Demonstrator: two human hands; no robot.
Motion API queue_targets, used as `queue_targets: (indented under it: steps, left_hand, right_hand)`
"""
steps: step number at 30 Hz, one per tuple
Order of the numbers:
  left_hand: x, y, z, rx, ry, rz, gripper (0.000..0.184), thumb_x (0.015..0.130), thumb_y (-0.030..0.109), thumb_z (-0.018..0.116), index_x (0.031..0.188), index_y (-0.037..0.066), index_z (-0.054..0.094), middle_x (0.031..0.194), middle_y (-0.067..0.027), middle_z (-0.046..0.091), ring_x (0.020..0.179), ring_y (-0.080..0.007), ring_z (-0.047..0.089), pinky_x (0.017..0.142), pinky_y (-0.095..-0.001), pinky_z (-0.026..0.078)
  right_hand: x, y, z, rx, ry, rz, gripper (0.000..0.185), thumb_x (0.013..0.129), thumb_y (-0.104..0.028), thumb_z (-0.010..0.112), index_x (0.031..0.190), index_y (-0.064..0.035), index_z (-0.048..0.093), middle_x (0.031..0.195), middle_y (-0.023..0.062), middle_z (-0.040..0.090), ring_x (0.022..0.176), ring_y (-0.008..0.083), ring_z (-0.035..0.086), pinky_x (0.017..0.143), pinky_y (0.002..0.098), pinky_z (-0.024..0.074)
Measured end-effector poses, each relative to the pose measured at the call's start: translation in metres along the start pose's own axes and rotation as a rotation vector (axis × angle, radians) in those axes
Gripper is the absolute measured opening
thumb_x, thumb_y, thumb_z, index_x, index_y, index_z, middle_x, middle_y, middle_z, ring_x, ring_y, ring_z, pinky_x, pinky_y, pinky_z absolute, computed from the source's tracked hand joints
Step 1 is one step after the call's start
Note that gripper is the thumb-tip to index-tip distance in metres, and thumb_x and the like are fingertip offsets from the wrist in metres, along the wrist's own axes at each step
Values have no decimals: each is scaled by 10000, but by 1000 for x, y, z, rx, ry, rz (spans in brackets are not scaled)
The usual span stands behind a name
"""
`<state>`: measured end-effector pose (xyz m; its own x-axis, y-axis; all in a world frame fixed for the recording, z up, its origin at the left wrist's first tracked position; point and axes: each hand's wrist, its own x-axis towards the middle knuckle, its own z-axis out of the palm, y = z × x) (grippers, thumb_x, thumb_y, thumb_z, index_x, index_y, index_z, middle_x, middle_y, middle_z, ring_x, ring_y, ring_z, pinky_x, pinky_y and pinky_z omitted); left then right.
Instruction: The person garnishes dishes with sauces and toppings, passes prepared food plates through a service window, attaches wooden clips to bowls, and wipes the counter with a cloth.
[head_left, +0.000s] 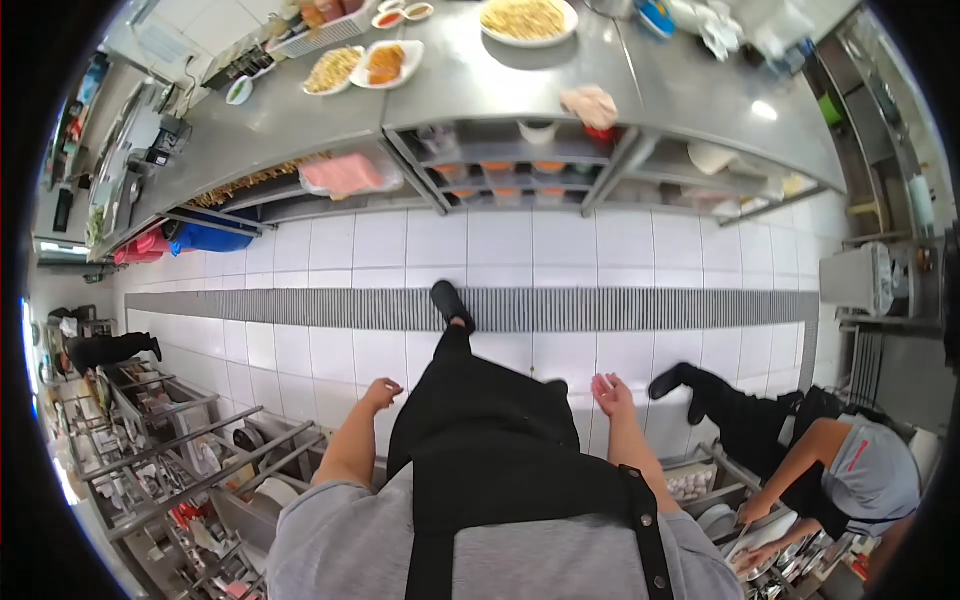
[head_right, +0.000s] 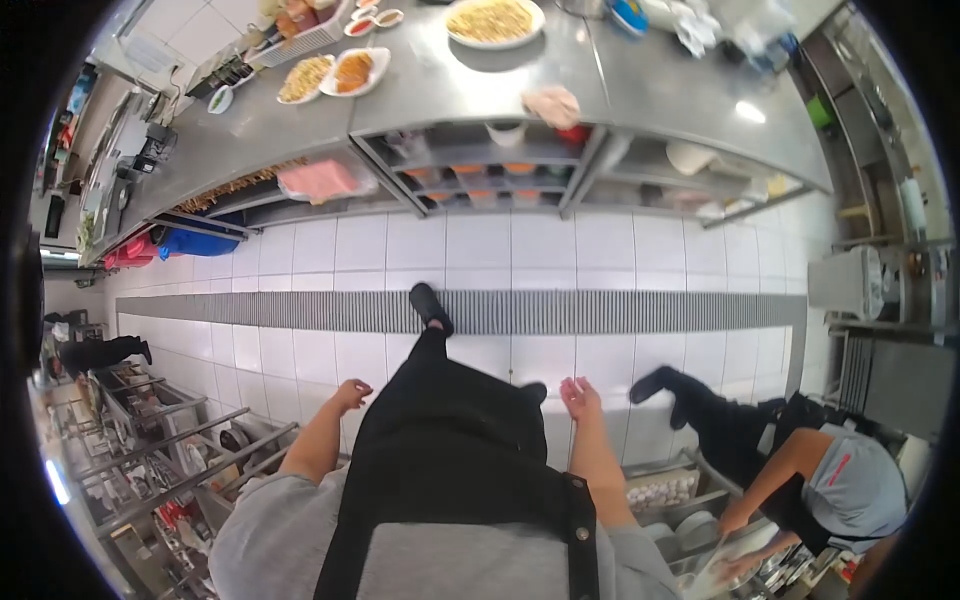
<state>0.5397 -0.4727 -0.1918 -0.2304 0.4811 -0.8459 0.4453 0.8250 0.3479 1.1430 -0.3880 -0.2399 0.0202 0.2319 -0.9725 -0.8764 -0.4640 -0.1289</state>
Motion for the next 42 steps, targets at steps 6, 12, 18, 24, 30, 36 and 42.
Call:
queue_targets:
  steps: [6,12,18,24,30,36,42]
  left_hand:
    - [25,21,-98,-353,125,-3,288,790,267,714,910,15,643,668,-99,626,540,-174,610,442,-293,463]
    - [77,-5,-183,-859,300,-107,266,795,204,699,933,-3,606,727,-97,598,545,-200,604,439,-307,488]
    - [109,-11,-230,-897,172,-387,439,818,189,678,1165,-2,487,1023,-189,592,800,-335,645,613,-397,558]
    - [184,8,-269,-1248,207,-120,304,906,149,526,1179,16,515,911,-159,556,774,-279,580,692,-380,542]
    - [208,111,-351,-1935,177,-33,244,933,188,514,1083,-4,501,911,-177,538,857,-300,569,755,-391,543]
    - [264,140,-413,-2566,360,68,302,927,246,518,1115,14,475,1126,-215,526,1002,-331,574,802,-369,548]
    - [291,185,-487,-2570,365,38,286,927,310,511,1059,57,522,928,-154,590,818,-264,601,696,-342,546]
  right_hand:
    - [52,-95,161,181,-240,-298,113,866,-136,587,864,-25,567,811,112,596,772,239,604,716,357,550]
    - [-94,-18,467,-286,-189,-1223,76,911,-65,499,948,-26,552,841,66,580,768,138,565,662,256,477]
    - [-127,72,605,-947,-417,-1622,150,886,-79,553,1021,-13,558,931,69,582,880,164,557,789,305,452]
    - [-152,102,649,-1155,-82,-2047,227,813,-64,600,1037,-36,577,1120,138,544,1099,318,480,952,419,350]
    - [-167,111,691,-1348,-90,-2161,223,824,-96,574,1043,-48,581,1109,133,552,1098,319,484,949,444,343]
    - [-192,251,791,-1410,-1133,-2095,295,803,-152,616,1078,-52,577,1082,137,567,1060,320,492,945,443,330]
    - [-243,410,866,-1689,-2037,-1759,456,818,-166,630,1221,-22,472,1234,202,460,1117,357,446,984,451,324]
